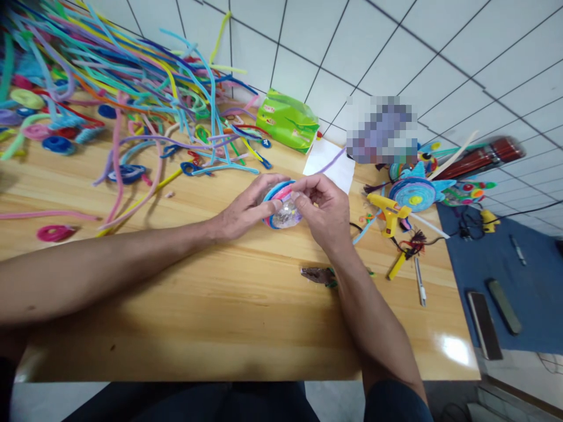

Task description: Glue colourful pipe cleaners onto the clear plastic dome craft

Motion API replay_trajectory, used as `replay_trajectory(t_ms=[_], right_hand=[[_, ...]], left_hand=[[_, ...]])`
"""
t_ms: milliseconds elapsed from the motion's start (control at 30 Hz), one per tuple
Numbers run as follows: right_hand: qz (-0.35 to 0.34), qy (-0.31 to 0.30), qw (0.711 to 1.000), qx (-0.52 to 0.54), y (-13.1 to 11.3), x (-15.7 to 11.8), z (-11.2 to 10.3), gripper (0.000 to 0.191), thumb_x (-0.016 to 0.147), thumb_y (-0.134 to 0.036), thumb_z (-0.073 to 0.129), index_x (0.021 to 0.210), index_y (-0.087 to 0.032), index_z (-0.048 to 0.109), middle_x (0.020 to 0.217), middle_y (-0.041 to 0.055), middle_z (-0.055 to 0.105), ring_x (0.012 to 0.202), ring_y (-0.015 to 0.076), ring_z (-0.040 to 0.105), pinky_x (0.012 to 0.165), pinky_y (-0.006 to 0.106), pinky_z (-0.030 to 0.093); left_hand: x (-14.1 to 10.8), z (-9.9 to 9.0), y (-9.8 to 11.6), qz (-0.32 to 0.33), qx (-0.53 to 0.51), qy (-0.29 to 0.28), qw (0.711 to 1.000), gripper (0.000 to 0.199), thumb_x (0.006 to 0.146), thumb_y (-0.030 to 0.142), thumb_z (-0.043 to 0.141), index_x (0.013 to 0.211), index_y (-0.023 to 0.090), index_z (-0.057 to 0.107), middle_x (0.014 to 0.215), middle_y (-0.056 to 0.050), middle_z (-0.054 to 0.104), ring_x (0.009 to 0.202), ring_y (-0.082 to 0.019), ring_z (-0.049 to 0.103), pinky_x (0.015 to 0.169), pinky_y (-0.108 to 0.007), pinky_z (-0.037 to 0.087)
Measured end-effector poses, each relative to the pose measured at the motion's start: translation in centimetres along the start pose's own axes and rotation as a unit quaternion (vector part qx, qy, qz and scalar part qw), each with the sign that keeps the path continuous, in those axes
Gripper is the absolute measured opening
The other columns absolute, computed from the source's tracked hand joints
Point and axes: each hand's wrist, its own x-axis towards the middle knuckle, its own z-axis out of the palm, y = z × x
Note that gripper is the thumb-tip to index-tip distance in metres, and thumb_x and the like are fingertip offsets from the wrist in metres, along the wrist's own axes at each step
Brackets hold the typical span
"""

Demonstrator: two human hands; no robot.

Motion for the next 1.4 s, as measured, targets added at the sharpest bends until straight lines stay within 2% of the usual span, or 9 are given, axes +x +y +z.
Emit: replay_trajectory(t_ms=[167,400,733,1100,1400], right_hand=[[-0.004,0.006,1.000,0.010,-0.1,0.0,0.2,0.009,0.086,-0.031,0.083,0.092,-0.028,0.077,0.075,-0.0027,0.069,0.067,0.0169,0.059,0.063,0.033,0.052],[-0.008,0.019,1.000,-0.011,-0.4,0.0,0.4,0.005,0.084,-0.028,0.079,0.089,-0.028,0.078,0.071,-0.0033,0.065,0.064,0.0165,0.056,0.061,0.033,0.046],[-0.038,0.034,0.999,-0.020,0.2,-0.4,0.6,0.007,0.086,-0.024,0.079,0.092,-0.026,0.082,0.075,-0.0034,0.069,0.065,0.0151,0.059,0.064,0.033,0.048],[0.003,0.038,0.998,-0.048,-0.7,-0.5,-0.1,0.008,0.088,-0.032,0.085,0.093,-0.026,0.084,0.073,-0.0014,0.071,0.066,0.0164,0.060,0.060,0.032,0.049],[-0.004,0.049,0.996,-0.073,-0.6,-0.5,0.2,0.007,0.089,-0.032,0.085,0.088,-0.025,0.082,0.068,-0.0025,0.068,0.058,0.0137,0.054,0.055,0.029,0.044]], left_hand=[[0.0,0.1,0.2,0.000,0.001,0.002,1.000,0.055,0.109,0.055,0.071,0.156,0.030,0.062,0.163,-0.011,0.064,0.159,-0.034,0.058,0.143,-0.057,0.042],[0.3,0.4,0.7,0.011,-0.010,0.008,1.000,0.058,0.109,0.065,0.068,0.153,0.027,0.065,0.157,-0.011,0.068,0.155,-0.033,0.061,0.141,-0.052,0.043],[0.4,0.7,1.5,-0.006,-0.010,0.044,0.999,0.049,0.107,0.053,0.073,0.144,0.021,0.069,0.150,-0.014,0.073,0.149,-0.031,0.067,0.135,-0.048,0.049],[0.5,0.9,1.2,0.013,-0.009,0.040,0.999,0.044,0.108,0.052,0.070,0.142,0.023,0.067,0.146,-0.011,0.074,0.143,-0.028,0.068,0.132,-0.046,0.051],[0.5,0.9,1.1,0.007,-0.003,0.035,0.999,0.048,0.109,0.056,0.068,0.144,0.023,0.067,0.147,-0.012,0.073,0.144,-0.028,0.068,0.132,-0.045,0.050]])
